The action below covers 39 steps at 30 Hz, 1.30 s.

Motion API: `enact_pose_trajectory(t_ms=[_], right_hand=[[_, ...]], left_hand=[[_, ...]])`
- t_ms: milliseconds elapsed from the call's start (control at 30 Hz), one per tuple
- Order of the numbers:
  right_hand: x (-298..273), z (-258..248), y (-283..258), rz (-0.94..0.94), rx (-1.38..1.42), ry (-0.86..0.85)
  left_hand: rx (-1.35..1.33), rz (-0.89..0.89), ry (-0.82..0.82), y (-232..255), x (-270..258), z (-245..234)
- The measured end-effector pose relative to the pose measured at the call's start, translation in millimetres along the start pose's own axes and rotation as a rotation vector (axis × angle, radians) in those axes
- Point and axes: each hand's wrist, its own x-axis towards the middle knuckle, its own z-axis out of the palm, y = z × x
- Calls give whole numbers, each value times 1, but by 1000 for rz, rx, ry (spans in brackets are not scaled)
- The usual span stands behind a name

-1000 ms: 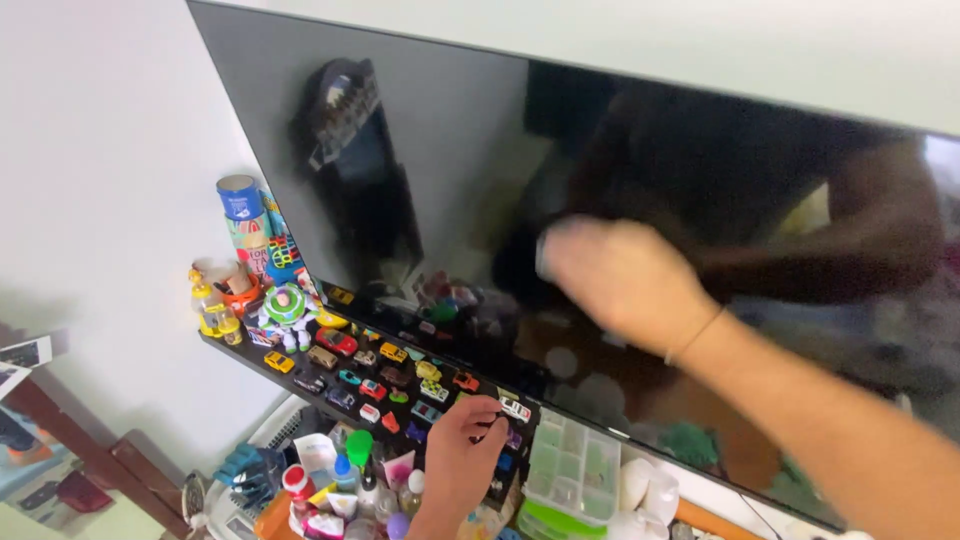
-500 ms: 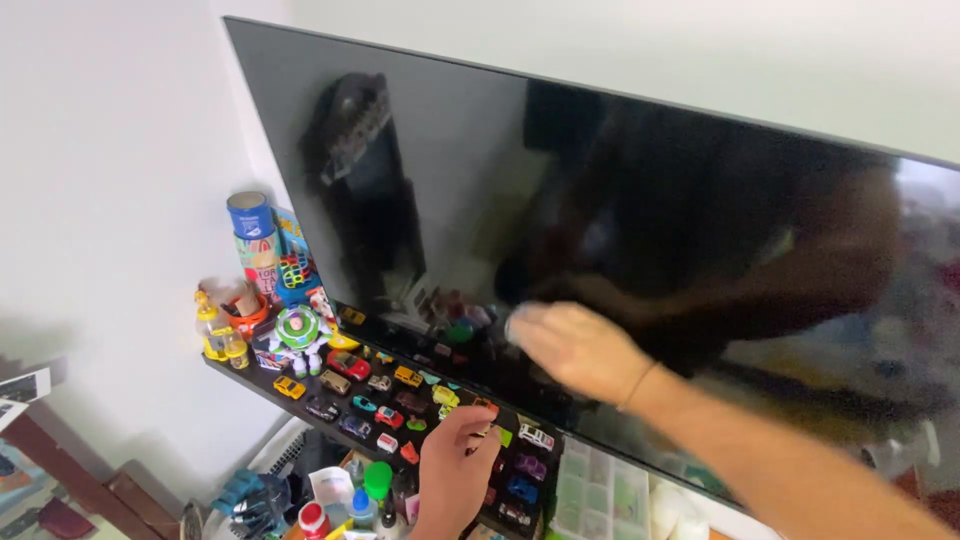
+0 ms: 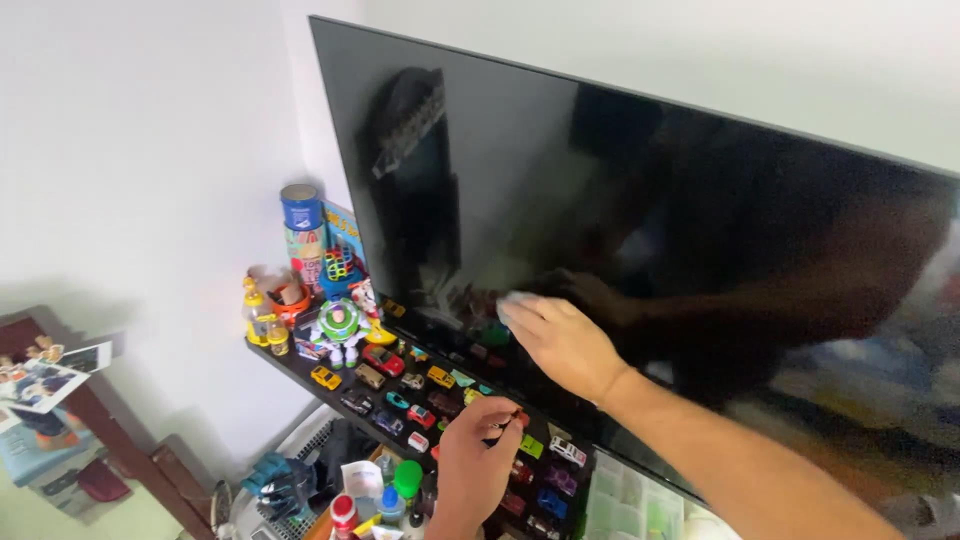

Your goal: The person wipes a television screen with a cloth while holding the screen by hand.

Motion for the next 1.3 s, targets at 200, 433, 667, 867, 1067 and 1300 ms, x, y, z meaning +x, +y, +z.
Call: enact_pose_trajectory(t_ms=[200,433,667,867,1067,1300], right_hand=[[98,-60,80,97,-299,-378],[119,-4,66,121,-122,140],[73,62,25,-108,-32,-156],[188,5,92,-35,-303,294],[128,117,19,17,-461,-78],[176,132,72,-218,-338,-129]], left_hand=[[-50,-108,13,-9,4,-17],[-73,-13,56,-18,13,-27],[3,-114,193,-23,13,-64],[14,-25,198,-39,16,-46],[32,-59,234,-47,18,-64],[-48,-105,339,-53,4,-93]])
